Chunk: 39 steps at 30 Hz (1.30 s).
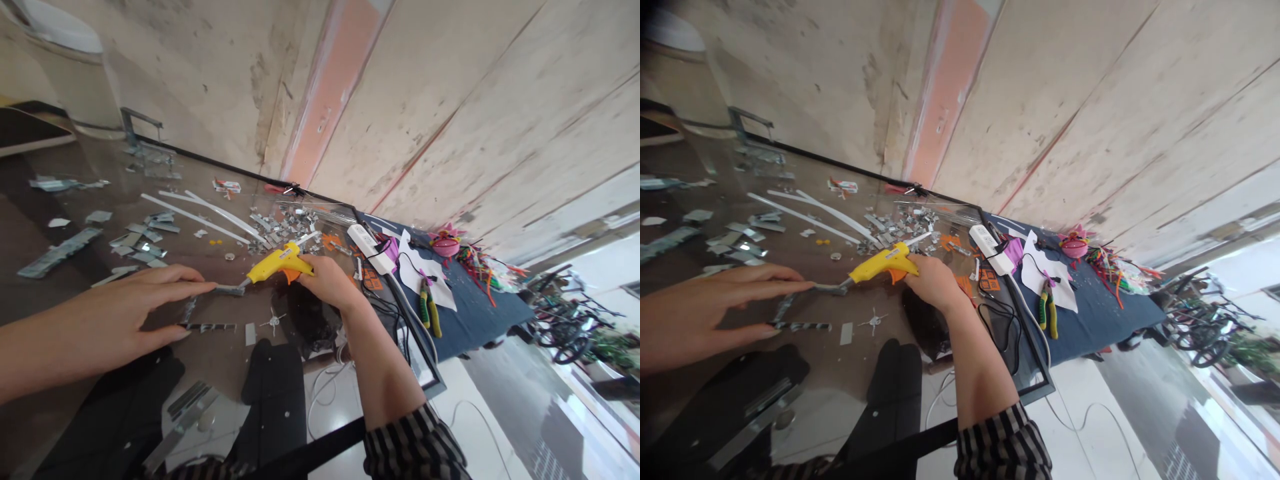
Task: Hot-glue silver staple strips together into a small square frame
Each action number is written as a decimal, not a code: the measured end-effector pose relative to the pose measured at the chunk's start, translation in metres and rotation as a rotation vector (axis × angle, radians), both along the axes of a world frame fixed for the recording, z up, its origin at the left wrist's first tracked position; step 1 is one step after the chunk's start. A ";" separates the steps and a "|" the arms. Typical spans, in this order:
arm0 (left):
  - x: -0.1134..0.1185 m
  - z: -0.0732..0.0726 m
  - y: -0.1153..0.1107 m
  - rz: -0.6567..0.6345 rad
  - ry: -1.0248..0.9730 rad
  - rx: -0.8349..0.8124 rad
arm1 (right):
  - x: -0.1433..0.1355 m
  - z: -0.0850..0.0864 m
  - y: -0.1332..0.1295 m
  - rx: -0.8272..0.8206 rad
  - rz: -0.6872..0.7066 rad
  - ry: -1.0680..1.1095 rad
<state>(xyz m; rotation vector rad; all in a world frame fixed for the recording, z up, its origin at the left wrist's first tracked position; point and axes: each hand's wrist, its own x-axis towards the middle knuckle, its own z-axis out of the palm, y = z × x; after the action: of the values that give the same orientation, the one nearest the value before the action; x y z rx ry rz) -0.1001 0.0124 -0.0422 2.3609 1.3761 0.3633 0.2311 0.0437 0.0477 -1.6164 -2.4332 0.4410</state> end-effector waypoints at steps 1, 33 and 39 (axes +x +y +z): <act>0.000 0.000 0.000 -0.007 0.008 -0.002 | 0.002 0.000 0.000 0.006 -0.003 0.003; 0.001 0.003 -0.002 0.001 0.030 0.005 | 0.007 0.002 0.000 0.049 -0.005 0.042; -0.001 0.002 -0.001 -0.023 -0.001 0.000 | 0.006 0.004 -0.002 0.024 0.001 0.014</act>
<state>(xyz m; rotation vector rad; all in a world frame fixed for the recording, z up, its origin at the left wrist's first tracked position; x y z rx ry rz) -0.1006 0.0112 -0.0403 2.3740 1.3477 0.3582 0.2376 0.0417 0.0519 -1.5978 -2.4199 0.4206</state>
